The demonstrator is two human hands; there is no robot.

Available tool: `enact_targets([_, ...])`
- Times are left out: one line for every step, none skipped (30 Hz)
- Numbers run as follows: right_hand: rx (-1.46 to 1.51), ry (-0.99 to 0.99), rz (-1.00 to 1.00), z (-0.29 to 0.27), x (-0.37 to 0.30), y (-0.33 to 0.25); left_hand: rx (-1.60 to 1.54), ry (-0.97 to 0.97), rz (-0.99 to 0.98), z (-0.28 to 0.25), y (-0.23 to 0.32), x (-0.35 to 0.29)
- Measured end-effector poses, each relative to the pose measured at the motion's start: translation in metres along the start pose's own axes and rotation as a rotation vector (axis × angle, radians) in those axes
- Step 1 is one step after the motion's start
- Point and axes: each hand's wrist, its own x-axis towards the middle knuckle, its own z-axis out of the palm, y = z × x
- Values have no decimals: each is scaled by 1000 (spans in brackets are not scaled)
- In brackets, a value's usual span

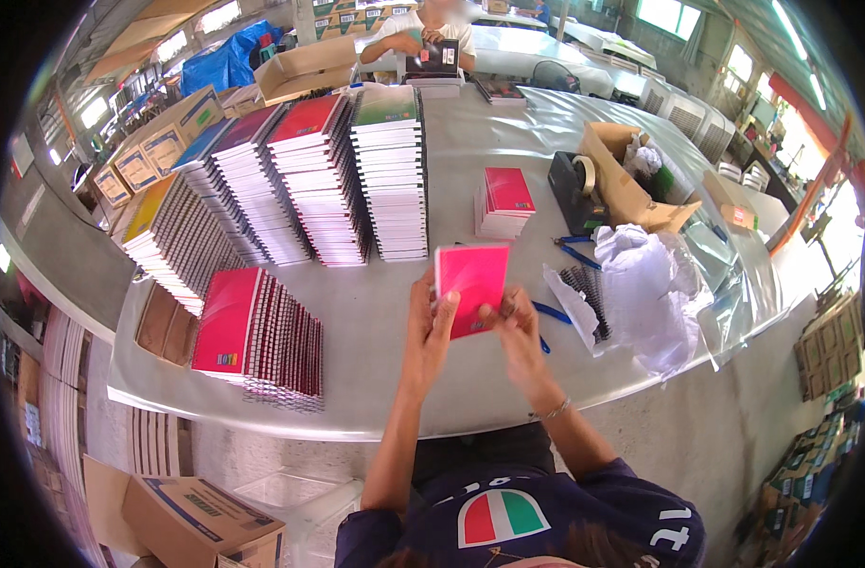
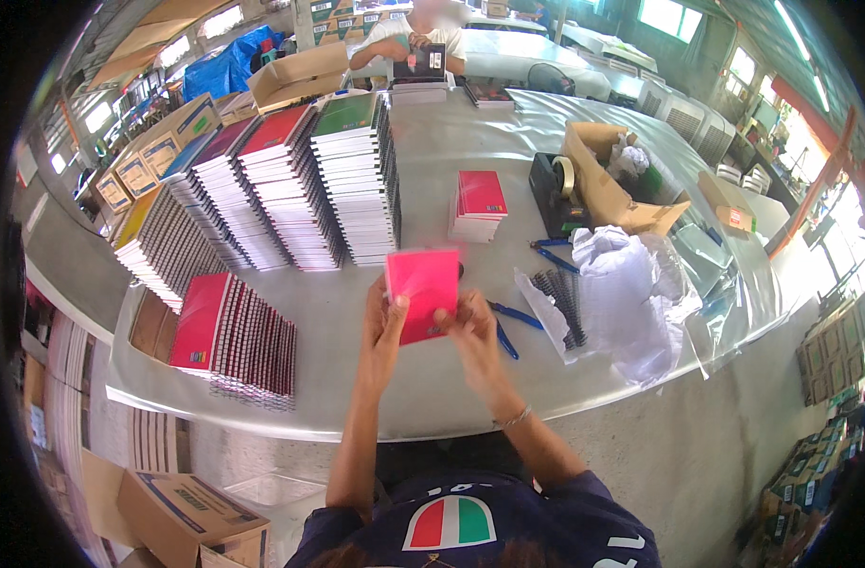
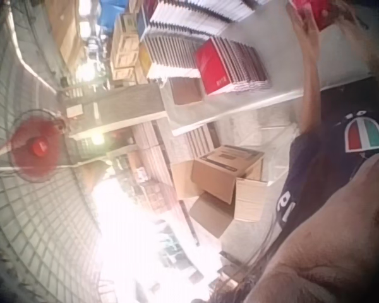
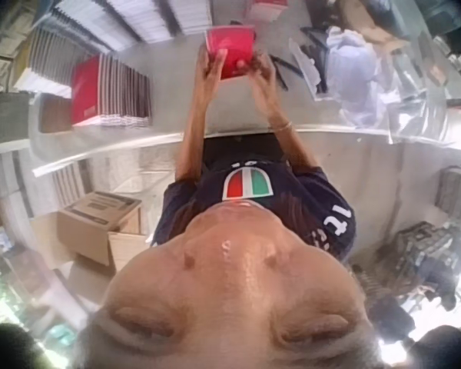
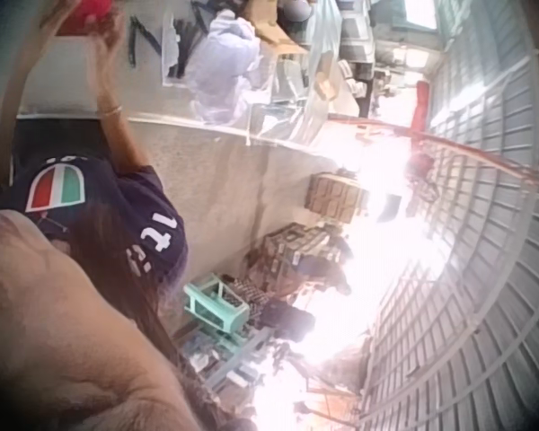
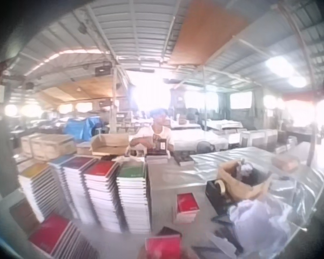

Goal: The person assembles spiral-bound notebooks by inserting a metal coil into the punched holes of a pink cover and pages. They use pliers to secure the coil ends and place the finished notebooks into a stack.

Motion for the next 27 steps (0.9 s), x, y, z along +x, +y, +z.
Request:
enact_targets([-2,0,-1,7,-12,5,47,-13,-15,-3,-3,-4])
enact_targets([-6,-5,-1,11,-17,6,92,-23,-27,-10,-7,-7])
enact_targets([-68,-25,13,10,-19,2,137,-33,-40,-16,-8,-7])
enact_targets([-130,-45,26,6,-20,-4,268,-64,-18,-21,-7,-7])
enact_targets([-192,-64,38,-1,-20,-9,398,-95,6,-26,2,-6])
enact_targets([-592,-21,-140,-23,-11,-9,534,-123,30,-31,12,-5])
enact_targets([-766,94,-201,-33,-7,-32,651,-193,47,-40,22,-4])
enact_targets([-941,213,-264,-47,-4,-59,766,-266,64,-48,32,-1])
enact_targets([-985,307,-265,-80,3,-72,879,-345,82,-52,39,1])
enact_targets([-1196,388,-430,-111,8,-85,1016,-383,114,-55,43,0])
enact_targets([-1349,461,-369,-144,7,-94,1158,-421,146,-57,47,-2])
enact_targets([-1503,537,-309,-173,6,-100,1298,-458,182,-59,48,-3])
enact_targets([-1593,550,-212,-201,0,-101,1394,-475,198,-61,44,-4])
enact_targets([-1679,560,-110,-226,-10,-99,1492,-491,212,-64,39,-6])
enact_targets([-1762,571,-6,-239,-17,-94,1592,-507,225,-67,32,-8])
enact_targets([-1724,557,38,-242,-21,-89,1594,-483,232,-70,26,-10])
enact_targets([-1686,538,86,-241,-26,-85,1597,-462,233,-73,21,-15])
enact_targets([-1648,519,134,-242,-26,-82,1600,-441,233,-74,17,-18])
enact_targets([-1640,490,231,-241,-26,-79,1571,-408,222,-74,16,-20])
enact_targets([-1629,452,334,-226,-27,-78,1545,-377,202,-74,16,-25])
enact_targets([-1616,417,435,-214,-27,-77,1518,-345,186,-72,16,-27])
enact_targets([-1627,437,403,-210,-28,-75,1458,-336,136,-72,16,-28])
enact_targets([-1638,459,368,-207,-29,-73,1395,-325,90,-71,15,-27])
enact_targets([-1649,482,334,-206,-30,-70,1333,-313,44,-70,15,-27])
enact_targets([-1598,487,323,-217,-29,-67,1332,-298,58,-69,14,-27])
enact_targets([-1551,494,314,-237,-27,-63,1326,-282,72,-68,13,-28])
enact_targets([-1499,500,305,-241,-24,-63,1326,-268,86,-66,13,-29])
